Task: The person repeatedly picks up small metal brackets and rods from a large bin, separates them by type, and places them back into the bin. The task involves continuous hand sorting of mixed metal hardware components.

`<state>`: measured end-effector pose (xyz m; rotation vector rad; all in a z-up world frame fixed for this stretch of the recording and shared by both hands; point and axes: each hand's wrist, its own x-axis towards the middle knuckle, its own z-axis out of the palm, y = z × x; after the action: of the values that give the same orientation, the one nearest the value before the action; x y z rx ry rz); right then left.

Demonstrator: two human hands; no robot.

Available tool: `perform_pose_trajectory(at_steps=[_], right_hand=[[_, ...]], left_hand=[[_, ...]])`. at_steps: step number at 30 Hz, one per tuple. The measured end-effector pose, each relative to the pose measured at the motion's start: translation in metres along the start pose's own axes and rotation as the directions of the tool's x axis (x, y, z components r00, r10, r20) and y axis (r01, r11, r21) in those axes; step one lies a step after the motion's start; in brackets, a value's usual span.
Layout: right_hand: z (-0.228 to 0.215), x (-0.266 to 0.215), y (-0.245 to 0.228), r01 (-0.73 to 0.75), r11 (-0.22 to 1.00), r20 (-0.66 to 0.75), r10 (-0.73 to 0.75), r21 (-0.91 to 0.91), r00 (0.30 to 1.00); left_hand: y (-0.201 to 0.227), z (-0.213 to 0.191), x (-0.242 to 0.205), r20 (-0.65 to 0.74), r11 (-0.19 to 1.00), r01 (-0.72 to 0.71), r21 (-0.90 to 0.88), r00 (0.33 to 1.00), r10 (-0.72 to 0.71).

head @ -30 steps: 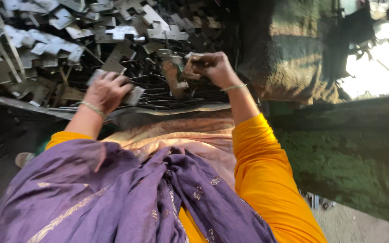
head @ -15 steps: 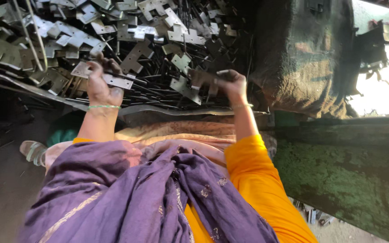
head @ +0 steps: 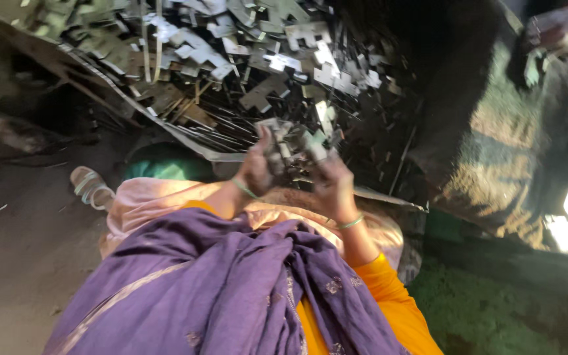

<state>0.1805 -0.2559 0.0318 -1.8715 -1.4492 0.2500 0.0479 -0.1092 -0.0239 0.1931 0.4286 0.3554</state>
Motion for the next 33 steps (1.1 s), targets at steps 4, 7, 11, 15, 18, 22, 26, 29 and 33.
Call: perform_pose_trajectory(at_steps=[4, 7, 11, 15, 18, 22, 26, 29, 33], right_hand=[[0.023, 0.0, -0.023, 0.168, 0.985, 0.133, -0.162, -0.037, 0.978], [0.008, 0.01, -0.015, -0.176, 0.983, -0.02, 0.175, -0.052, 0.984], [-0.044, 0.022, 0.044, -0.404, -0.025, 0.356, 0.525, 0.914, 0.773], [-0.118, 0.016, 0.131, -0.258, 0.428, -0.097, 0.65, 0.866, 0.754], [-0.19, 0.018, 0.208, -0.275, 0.89, -0.618, 0.452, 0.364, 0.643], [-0.247, 0.024, 0.282, -0.512, 0.442, -0.645, -0.234, -0.737, 0.727], [-0.244, 0.023, 0.257, -0.515, 0.199, -0.467, 0.243, -0.834, 0.85], [-0.197, 0.037, 0.183, -0.364, 0.413, -0.325, 0.164, -0.835, 0.931], [-0.091, 0.048, 0.08, 0.022, 0.861, -0.007, -0.03, -0.508, 1.0]], left_hand=[[-0.028, -0.003, 0.02, 0.031, 0.994, -0.074, 0.081, 0.997, 0.072], [-0.022, -0.003, 0.022, 0.172, 0.796, -0.244, 0.555, 0.969, 0.177], [0.043, -0.016, 0.008, 0.4, -0.373, -0.287, 0.882, 0.874, 0.274], [0.131, -0.056, -0.012, 0.358, -0.921, 0.243, 0.305, 0.867, 0.347], [0.155, -0.084, -0.014, 0.369, -0.961, 0.189, 0.203, 0.894, 0.254], [0.165, -0.091, 0.003, 0.307, -0.982, 0.106, 0.155, 0.94, 0.149], [0.187, -0.078, 0.013, 0.162, -0.986, -0.003, 0.167, 0.987, 0.024], [0.191, -0.065, 0.008, 0.261, -0.976, -0.05, 0.213, 0.965, 0.008], [0.163, -0.033, 0.021, 0.645, -0.954, -0.154, 0.256, 0.762, 0.05]])
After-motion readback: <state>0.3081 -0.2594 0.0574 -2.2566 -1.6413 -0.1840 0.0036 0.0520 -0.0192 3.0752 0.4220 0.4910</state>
